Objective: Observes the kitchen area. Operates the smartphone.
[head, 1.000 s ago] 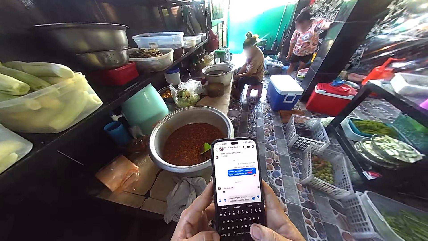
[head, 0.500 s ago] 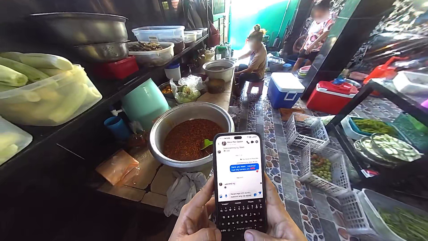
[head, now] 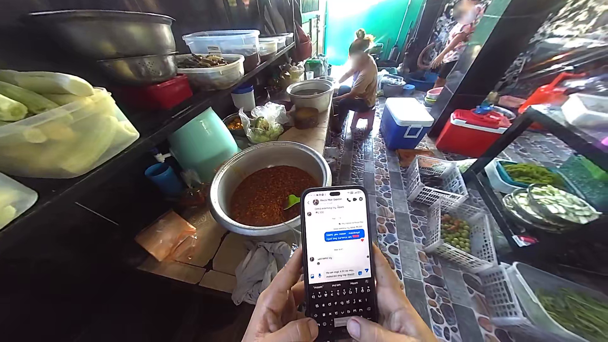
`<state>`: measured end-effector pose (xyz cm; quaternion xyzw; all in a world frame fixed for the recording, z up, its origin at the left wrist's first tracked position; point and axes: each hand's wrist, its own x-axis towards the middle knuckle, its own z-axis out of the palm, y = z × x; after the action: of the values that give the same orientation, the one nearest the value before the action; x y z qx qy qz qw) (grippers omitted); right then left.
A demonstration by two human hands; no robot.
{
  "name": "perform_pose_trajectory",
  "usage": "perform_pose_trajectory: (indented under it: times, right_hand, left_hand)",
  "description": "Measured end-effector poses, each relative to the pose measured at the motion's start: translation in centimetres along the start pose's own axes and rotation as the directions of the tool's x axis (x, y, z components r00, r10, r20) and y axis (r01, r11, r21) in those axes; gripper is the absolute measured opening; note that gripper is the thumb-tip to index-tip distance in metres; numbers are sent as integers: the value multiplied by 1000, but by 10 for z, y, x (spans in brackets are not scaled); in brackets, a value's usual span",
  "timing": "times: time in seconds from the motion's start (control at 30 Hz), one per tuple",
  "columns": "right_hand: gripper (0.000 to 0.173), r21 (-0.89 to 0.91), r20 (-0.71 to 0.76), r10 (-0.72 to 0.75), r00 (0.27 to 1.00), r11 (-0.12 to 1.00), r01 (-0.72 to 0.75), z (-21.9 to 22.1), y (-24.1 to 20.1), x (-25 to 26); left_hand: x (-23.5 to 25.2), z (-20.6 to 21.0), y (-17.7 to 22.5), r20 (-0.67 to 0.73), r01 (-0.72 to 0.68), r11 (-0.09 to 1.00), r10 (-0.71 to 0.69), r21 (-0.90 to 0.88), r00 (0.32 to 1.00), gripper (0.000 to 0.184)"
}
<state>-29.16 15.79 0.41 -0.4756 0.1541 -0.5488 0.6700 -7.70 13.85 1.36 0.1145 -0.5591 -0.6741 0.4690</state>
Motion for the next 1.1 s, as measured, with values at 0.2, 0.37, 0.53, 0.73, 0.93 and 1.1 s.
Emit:
perform_pose_trajectory:
  times: [0.2,0.37,0.53,0.73,0.93,1.1]
  right_hand:
    - [74,139,-37,-39,999,989,43,-6,4,0]
    - [67,158,-84,-53,995,985,66,-3,4,1]
    - [67,47,-175,-70,982,996,79,0,5,1]
    - [88,-41,-199,-111,974,994,105,6,3,1]
    - [107,-86,-84,-77,994,994,70,0,3,0]
    - [90,13,-79,-45,996,999,46,1,4,-2]
  left_hand:
    - [1,0,-2,0,-2,1000,2,3,1000,78]
    - [3,0,-5,29,-10,1000,10,3,1000,78]
    - [3,2,-6,30,6,1000,-6,3,1000,78]
    - [4,4,-8,20,16,999,-16,-30,1000,79]
    - [4,1,-8,-26,19,1000,-20,-17,999,80]
    - [2,-1,-7,-10,18,999,-18,-36,1000,80]
